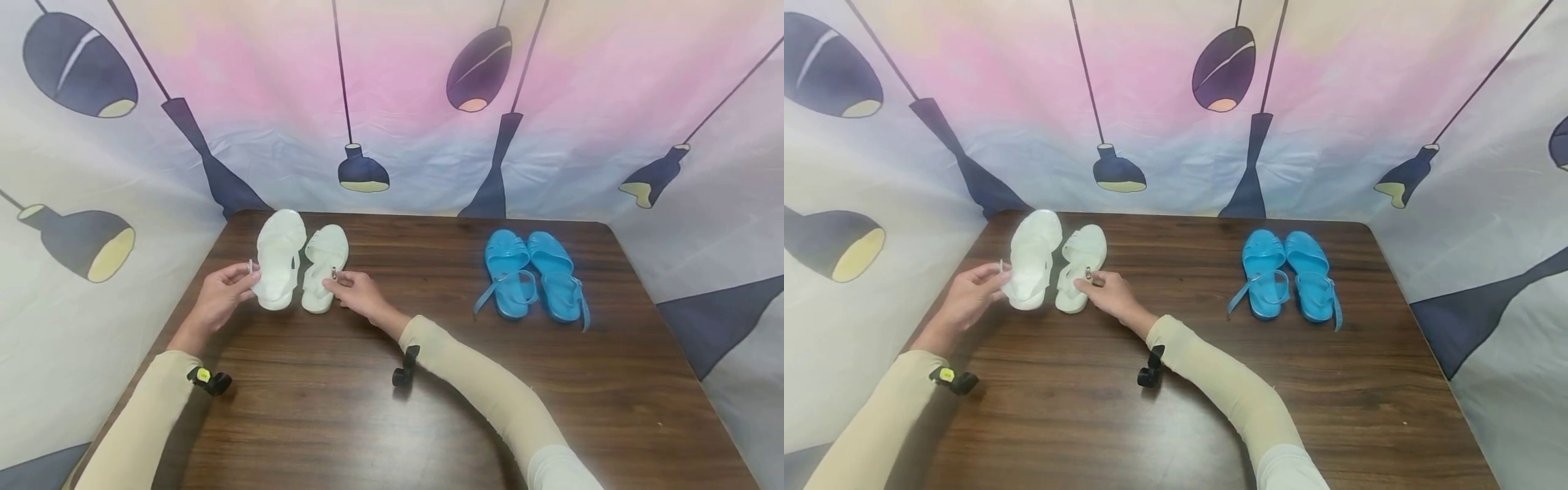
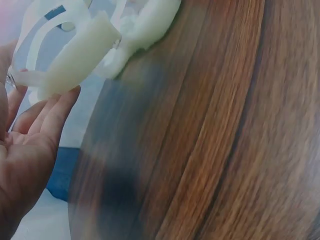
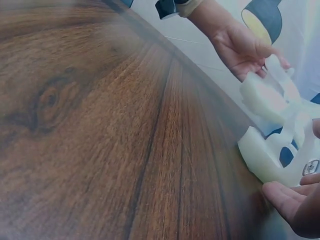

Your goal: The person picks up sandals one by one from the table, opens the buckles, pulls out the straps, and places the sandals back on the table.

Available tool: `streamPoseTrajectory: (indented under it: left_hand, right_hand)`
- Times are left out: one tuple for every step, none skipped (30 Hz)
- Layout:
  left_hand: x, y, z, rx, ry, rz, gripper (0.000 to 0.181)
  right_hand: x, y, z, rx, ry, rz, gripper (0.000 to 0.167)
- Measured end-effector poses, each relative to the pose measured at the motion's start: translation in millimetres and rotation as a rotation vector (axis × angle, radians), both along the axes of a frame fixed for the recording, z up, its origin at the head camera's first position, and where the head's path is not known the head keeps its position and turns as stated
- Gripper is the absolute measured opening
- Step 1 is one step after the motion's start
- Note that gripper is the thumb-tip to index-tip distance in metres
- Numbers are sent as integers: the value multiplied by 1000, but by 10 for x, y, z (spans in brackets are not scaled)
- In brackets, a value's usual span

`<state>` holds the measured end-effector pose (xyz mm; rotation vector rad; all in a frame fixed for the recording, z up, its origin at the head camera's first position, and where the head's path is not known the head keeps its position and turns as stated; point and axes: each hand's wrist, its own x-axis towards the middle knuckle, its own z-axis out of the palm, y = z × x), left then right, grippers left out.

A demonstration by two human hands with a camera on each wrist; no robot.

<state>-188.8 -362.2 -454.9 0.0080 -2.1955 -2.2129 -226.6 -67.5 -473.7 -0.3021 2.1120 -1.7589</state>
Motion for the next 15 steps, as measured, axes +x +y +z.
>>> streamPoseTrajectory:
  left_hand:
    - [-9,-19,-15,-2,-1,0,12]
    - [-18,-39,-32,-7,-3,0,12]
    - [-29,-58,-50,-8,-7,1,11]
    - [-40,-76,-70,-9,-11,2,11]
    - [-51,-93,-90,-9,-15,4,11]
    - [-60,-110,-110,-13,-17,6,11]
    - [-69,-125,-129,-17,-20,8,11]
    - [-77,-140,-147,-17,-24,10,11]
    - [-84,-151,-163,-20,-27,11,11]
    - [-90,-160,-176,-22,-30,10,12]
    - [-98,-167,-186,-25,-34,7,12]
    - [-105,-173,-194,-29,-39,2,11]
    - [-113,-178,-199,-40,-45,-4,11]
    - [-121,-183,-202,-54,-51,-9,10]
    - [-130,-187,-202,-68,-59,-16,10]
  right_hand:
    - [-2,-2,-3,-3,-3,2,60]
    - [-2,-4,-1,-6,-6,7,60]
    - [-2,-4,1,-7,-7,9,61]
    - [-4,-5,1,-6,-7,11,61]
    - [-4,-3,3,-4,-7,14,62]
    - [-3,-4,5,-1,-7,18,62]
    - [-4,-2,6,3,-8,21,62]
    - [-2,0,9,5,-9,25,62]
    - [-1,2,10,6,-10,27,62]
    - [-1,5,9,8,-11,30,62]
    - [0,7,9,8,-11,30,62]
    - [1,10,8,6,-13,31,62]
    - [2,14,8,5,-14,32,62]
    - [3,18,8,3,-16,32,62]
    - [5,21,8,2,-18,33,63]
